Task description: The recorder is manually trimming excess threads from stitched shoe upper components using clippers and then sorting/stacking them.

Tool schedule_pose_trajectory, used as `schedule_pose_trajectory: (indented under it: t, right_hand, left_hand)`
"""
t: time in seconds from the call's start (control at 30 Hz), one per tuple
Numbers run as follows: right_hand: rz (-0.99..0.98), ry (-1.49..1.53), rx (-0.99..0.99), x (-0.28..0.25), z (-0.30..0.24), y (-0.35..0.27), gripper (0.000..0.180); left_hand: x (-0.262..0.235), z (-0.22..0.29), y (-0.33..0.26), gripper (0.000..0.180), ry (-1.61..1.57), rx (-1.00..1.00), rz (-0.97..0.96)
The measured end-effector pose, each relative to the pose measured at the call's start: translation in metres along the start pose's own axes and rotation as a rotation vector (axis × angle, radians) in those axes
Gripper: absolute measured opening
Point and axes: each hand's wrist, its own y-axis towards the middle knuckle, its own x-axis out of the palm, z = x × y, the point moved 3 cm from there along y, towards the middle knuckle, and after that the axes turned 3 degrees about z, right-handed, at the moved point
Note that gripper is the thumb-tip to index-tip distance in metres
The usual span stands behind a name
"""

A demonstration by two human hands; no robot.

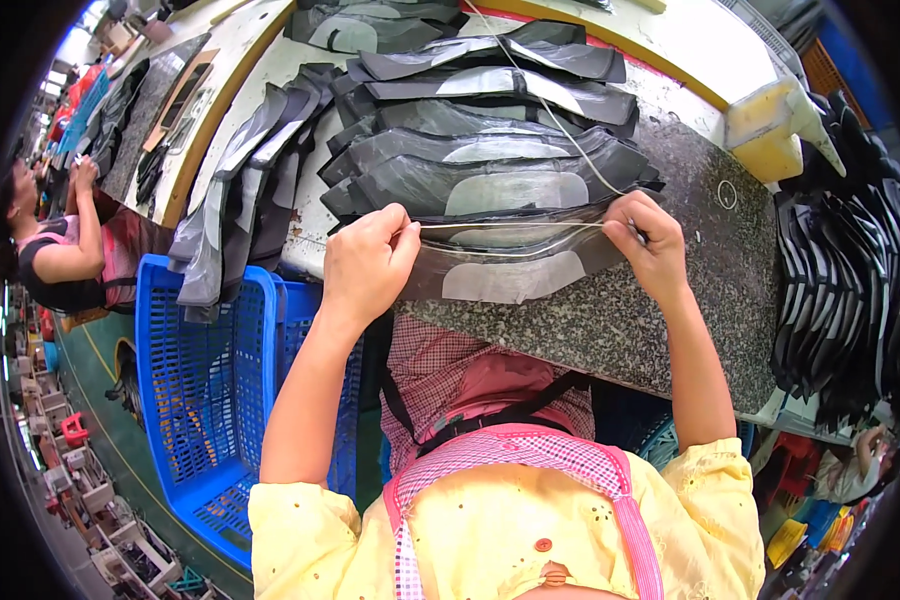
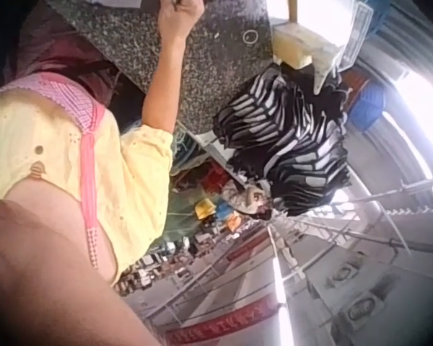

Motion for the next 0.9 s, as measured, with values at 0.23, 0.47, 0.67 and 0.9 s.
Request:
schedule_pose_trajectory:
  t: [0.23,0.47,0.67,0.9]
  right_hand:
    - [-0.062,0.108,0.118,-0.002,0.005,0.004,0.011]
    - [0.012,0.073,0.123,0.001,0.009,0.010,0.014]
    - [0.131,-0.042,0.121,0.007,0.010,0.013,0.016]
    - [0.103,0.003,0.067,0.007,0.015,0.013,0.015]
  left_hand:
    - [0.001,0.001,0.005,0.017,-0.026,0.003,0.012]
    - [0.007,-0.004,0.008,0.023,0.039,-0.024,0.043]
    - [-0.016,-0.020,0.017,0.027,0.280,-0.218,0.251]
    - [0.057,0.101,-0.004,0.034,-0.064,0.676,0.093]
